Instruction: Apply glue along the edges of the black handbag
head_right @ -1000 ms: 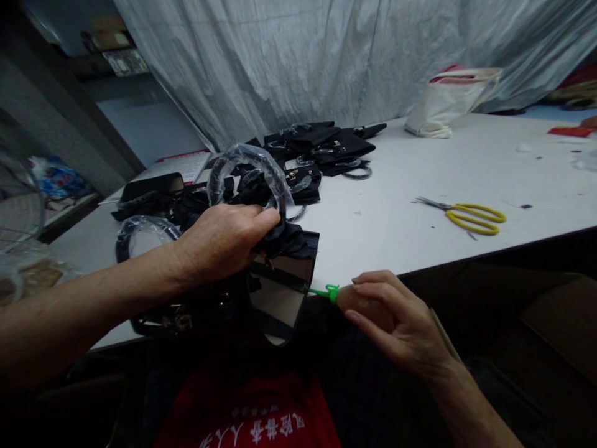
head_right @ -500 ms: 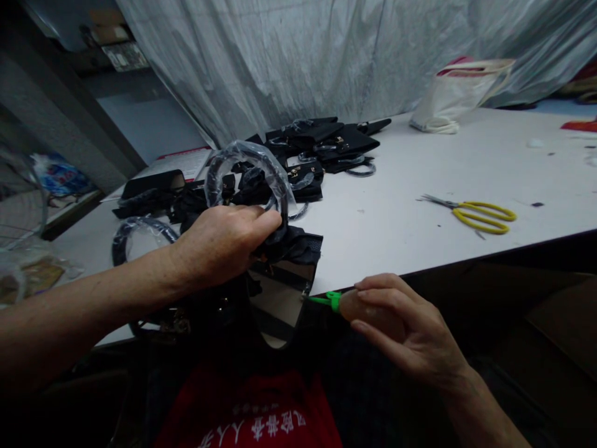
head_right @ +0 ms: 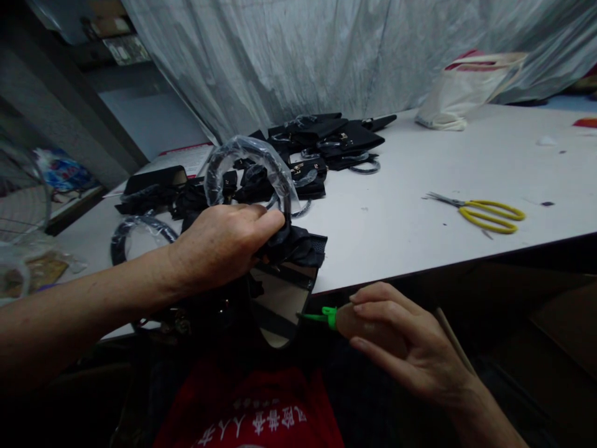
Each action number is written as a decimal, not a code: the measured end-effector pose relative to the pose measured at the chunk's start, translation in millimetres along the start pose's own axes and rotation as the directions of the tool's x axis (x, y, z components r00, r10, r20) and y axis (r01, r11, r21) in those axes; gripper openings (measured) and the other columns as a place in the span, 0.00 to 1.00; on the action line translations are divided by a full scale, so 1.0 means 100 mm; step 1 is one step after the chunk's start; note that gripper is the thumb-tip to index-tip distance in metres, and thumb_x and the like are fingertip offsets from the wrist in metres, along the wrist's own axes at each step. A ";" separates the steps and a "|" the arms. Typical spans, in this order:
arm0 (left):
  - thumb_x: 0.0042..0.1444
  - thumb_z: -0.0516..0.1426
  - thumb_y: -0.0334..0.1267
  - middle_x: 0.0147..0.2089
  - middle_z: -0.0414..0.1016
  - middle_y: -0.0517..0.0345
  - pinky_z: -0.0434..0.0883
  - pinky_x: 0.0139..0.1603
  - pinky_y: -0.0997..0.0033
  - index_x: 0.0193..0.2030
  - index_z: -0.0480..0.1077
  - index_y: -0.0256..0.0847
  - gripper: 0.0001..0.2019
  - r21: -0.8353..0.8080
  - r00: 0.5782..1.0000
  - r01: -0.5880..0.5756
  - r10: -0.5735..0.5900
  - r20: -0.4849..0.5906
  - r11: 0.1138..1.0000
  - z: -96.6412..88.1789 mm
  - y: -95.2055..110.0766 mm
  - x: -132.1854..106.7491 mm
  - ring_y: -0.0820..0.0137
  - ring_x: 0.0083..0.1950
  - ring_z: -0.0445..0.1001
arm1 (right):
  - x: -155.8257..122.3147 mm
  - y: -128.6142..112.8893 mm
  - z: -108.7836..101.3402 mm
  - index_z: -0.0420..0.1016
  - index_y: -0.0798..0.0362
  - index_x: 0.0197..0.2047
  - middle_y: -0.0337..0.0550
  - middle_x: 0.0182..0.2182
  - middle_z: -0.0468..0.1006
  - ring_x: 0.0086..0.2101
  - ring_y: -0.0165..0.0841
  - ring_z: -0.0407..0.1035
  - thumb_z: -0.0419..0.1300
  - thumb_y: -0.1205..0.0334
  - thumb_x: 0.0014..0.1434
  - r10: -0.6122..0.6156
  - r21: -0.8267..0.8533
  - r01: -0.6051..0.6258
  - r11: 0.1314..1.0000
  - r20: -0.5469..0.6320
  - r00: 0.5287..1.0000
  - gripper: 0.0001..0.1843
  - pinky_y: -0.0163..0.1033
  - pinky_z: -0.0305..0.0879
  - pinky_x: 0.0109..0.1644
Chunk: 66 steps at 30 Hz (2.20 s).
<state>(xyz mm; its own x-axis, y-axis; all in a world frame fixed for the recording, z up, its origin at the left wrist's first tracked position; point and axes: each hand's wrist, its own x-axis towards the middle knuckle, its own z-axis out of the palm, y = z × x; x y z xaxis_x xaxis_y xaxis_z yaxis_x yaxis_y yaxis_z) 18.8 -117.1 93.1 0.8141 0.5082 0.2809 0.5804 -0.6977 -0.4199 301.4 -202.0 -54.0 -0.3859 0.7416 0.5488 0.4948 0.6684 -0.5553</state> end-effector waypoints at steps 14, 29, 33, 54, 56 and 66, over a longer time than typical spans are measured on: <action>0.61 0.49 0.28 0.33 0.76 0.51 0.71 0.26 0.66 0.44 0.67 0.36 0.08 0.003 1.000 -0.001 0.001 0.000 1.000 0.00 0.01 -0.04 0.60 0.31 0.78 | -0.05 -0.04 0.05 0.72 0.49 0.51 0.46 0.47 0.72 0.47 0.34 0.72 0.66 0.64 0.59 0.055 0.009 -0.054 0.999 -0.103 0.993 0.16 0.34 0.75 0.48; 0.60 0.51 0.28 0.34 0.77 0.50 0.72 0.29 0.69 0.46 0.68 0.37 0.09 0.000 0.999 0.023 -0.023 0.038 1.000 -0.06 0.06 -0.10 0.63 0.33 0.77 | -0.12 -0.17 0.07 0.72 0.48 0.49 0.46 0.47 0.73 0.46 0.35 0.73 0.66 0.66 0.58 0.085 0.001 -0.086 0.996 -0.140 0.986 0.16 0.32 0.75 0.48; 0.60 0.51 0.28 0.33 0.77 0.51 0.72 0.29 0.70 0.46 0.68 0.37 0.10 -0.002 0.999 0.014 -0.014 0.053 1.000 -0.07 0.09 -0.12 0.64 0.33 0.77 | -0.13 -0.15 0.09 0.71 0.49 0.50 0.46 0.48 0.72 0.46 0.34 0.72 0.65 0.65 0.59 0.100 0.047 -0.097 0.994 -0.061 0.993 0.15 0.30 0.75 0.48; 0.59 0.51 0.28 0.35 0.76 0.51 0.67 0.25 0.71 0.45 0.67 0.38 0.09 -0.030 0.996 -0.013 0.015 0.082 0.999 -0.20 0.15 -0.25 0.64 0.32 0.76 | -0.13 -0.38 0.06 0.72 0.49 0.48 0.46 0.46 0.73 0.46 0.34 0.72 0.64 0.64 0.59 0.092 0.074 -0.087 0.993 -0.069 0.993 0.13 0.31 0.76 0.47; 0.59 0.51 0.28 0.35 0.76 0.51 0.67 0.25 0.70 0.45 0.67 0.38 0.09 -0.037 0.996 -0.006 0.010 0.089 0.999 -0.21 0.15 -0.26 0.63 0.32 0.76 | -0.12 -0.38 0.06 0.72 0.49 0.49 0.46 0.46 0.73 0.46 0.34 0.72 0.65 0.64 0.59 0.087 0.087 -0.080 0.993 -0.077 0.993 0.14 0.31 0.76 0.47; 0.58 0.53 0.28 0.35 0.76 0.52 0.66 0.24 0.73 0.45 0.67 0.39 0.09 -0.053 0.997 -0.002 0.006 0.083 0.999 -0.23 0.17 -0.31 0.66 0.32 0.75 | -0.20 -0.31 0.11 0.71 0.49 0.52 0.48 0.50 0.71 0.49 0.39 0.71 0.66 0.68 0.58 0.119 0.071 -0.110 0.991 -0.140 0.983 0.19 0.39 0.75 0.48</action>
<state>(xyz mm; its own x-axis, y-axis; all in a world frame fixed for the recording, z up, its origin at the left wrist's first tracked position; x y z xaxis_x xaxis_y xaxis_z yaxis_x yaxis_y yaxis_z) 4.1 -156.4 96.8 0.8134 0.5440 0.2057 0.5791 -0.7243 -0.3742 285.3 -236.6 -54.8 -0.2119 0.8004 0.5607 0.4779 0.5853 -0.6550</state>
